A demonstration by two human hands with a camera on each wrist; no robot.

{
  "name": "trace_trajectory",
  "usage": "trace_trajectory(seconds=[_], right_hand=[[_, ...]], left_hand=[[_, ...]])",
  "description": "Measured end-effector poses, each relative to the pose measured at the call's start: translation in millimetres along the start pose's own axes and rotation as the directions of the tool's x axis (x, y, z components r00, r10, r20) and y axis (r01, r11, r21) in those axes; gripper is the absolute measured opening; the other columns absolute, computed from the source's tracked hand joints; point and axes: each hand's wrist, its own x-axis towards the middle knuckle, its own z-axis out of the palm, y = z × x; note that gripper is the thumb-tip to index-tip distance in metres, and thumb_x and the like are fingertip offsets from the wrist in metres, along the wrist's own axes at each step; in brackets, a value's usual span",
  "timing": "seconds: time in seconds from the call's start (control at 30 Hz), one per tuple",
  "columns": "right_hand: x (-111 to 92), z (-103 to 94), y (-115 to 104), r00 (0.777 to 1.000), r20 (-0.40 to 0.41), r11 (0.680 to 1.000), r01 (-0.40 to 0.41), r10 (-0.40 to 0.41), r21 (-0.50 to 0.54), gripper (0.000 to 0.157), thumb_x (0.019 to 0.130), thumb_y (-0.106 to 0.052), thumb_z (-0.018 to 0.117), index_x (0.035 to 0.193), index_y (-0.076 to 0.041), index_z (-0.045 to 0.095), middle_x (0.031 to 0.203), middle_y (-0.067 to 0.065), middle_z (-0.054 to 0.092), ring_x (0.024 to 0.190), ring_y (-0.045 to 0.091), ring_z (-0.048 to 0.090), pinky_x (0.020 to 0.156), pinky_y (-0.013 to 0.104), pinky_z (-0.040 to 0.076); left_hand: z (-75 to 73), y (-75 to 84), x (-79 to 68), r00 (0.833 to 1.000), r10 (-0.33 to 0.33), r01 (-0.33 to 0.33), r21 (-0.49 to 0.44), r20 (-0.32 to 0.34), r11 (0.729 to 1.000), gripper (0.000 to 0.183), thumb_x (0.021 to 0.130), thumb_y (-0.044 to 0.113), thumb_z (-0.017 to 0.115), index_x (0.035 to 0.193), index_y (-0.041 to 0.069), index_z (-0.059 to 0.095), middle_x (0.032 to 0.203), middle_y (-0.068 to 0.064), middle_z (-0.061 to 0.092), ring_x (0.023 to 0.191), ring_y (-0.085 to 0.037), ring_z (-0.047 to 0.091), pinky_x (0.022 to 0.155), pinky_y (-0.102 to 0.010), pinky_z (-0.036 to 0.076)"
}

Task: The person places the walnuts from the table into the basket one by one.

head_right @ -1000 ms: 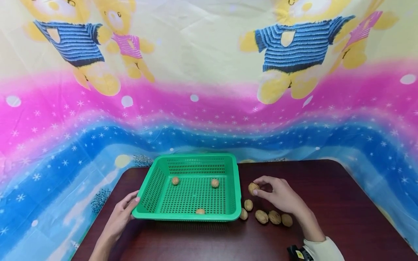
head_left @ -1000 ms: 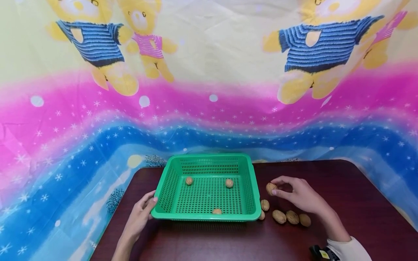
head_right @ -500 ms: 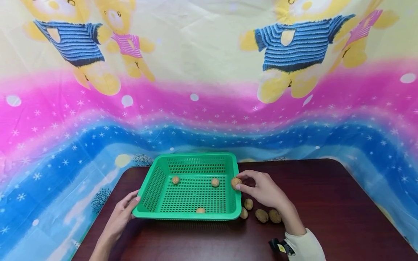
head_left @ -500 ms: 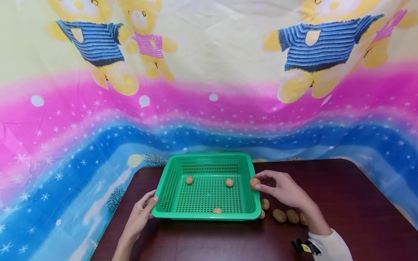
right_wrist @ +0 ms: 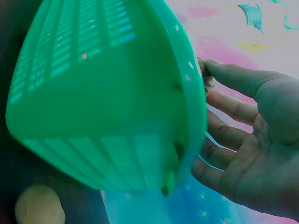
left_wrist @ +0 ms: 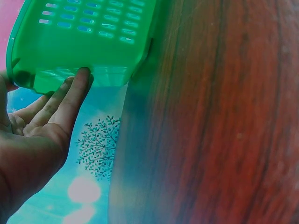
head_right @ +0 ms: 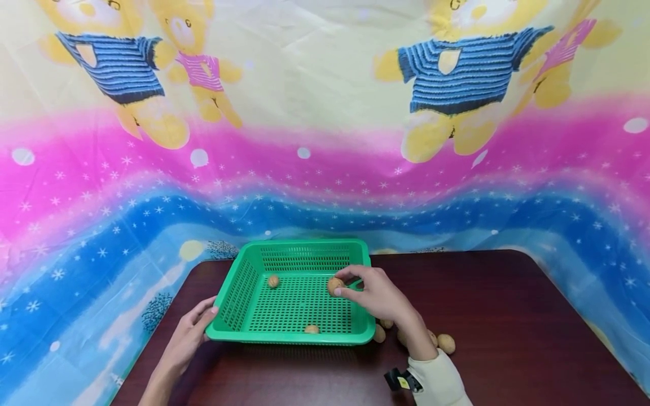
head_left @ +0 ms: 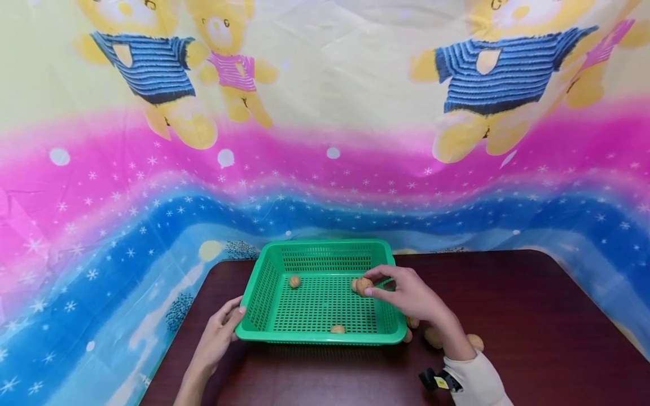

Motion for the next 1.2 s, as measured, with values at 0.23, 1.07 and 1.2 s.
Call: trace_trajectory(seconds=[0.23, 1.07, 1.2], right_hand=[[9.9, 16.2, -6.2, 0.999, 0.037, 1.0, 0.009, -0.009, 0.016, 0.035, 0.104, -0.035, 0.074, 0.135, -0.019, 0.073, 0.121, -0.004, 0.074, 0.117, 0.024, 0.069, 0.094, 0.044, 0.057], [-2.3, -1.6, -1.3, 0.999, -0.05, 0.999, -0.01, 0.009, -0.033, 0.033, 0.105, -0.028, 0.073, 0.134, -0.014, 0.073, 0.129, 0.003, 0.075, 0.12, 0.029, 0.071, 0.097, 0.047, 0.061], [-6.9, -8.6, 3.5, 0.998, -0.061, 0.999, -0.027, 0.024, -0.038, 0.034, 0.104, -0.027, 0.074, 0.136, -0.016, 0.072, 0.133, 0.003, 0.074, 0.12, 0.026, 0.071, 0.097, 0.042, 0.061]], left_hand=[[0.2, -0.1, 0.3, 1.0, -0.01, 0.01, -0.001, -0.001, 1.0, 0.058, 0.115, 0.038, 0.052, 0.163, 0.008, 0.041, 0.15, -0.028, 0.06, 0.105, -0.016, 0.077, 0.082, -0.032, 0.065], [1.4, 0.0, 0.3, 1.0, -0.015, 0.015, 0.017, -0.015, 1.0, 0.058, 0.115, 0.039, 0.053, 0.163, 0.008, 0.043, 0.148, -0.027, 0.062, 0.103, -0.017, 0.077, 0.081, -0.034, 0.065], [1.4, -0.2, 0.2, 1.0, -0.014, 0.014, 0.024, -0.014, 1.0, 0.059, 0.115, 0.04, 0.053, 0.163, 0.008, 0.042, 0.148, -0.027, 0.061, 0.102, -0.016, 0.077, 0.081, -0.033, 0.065]])
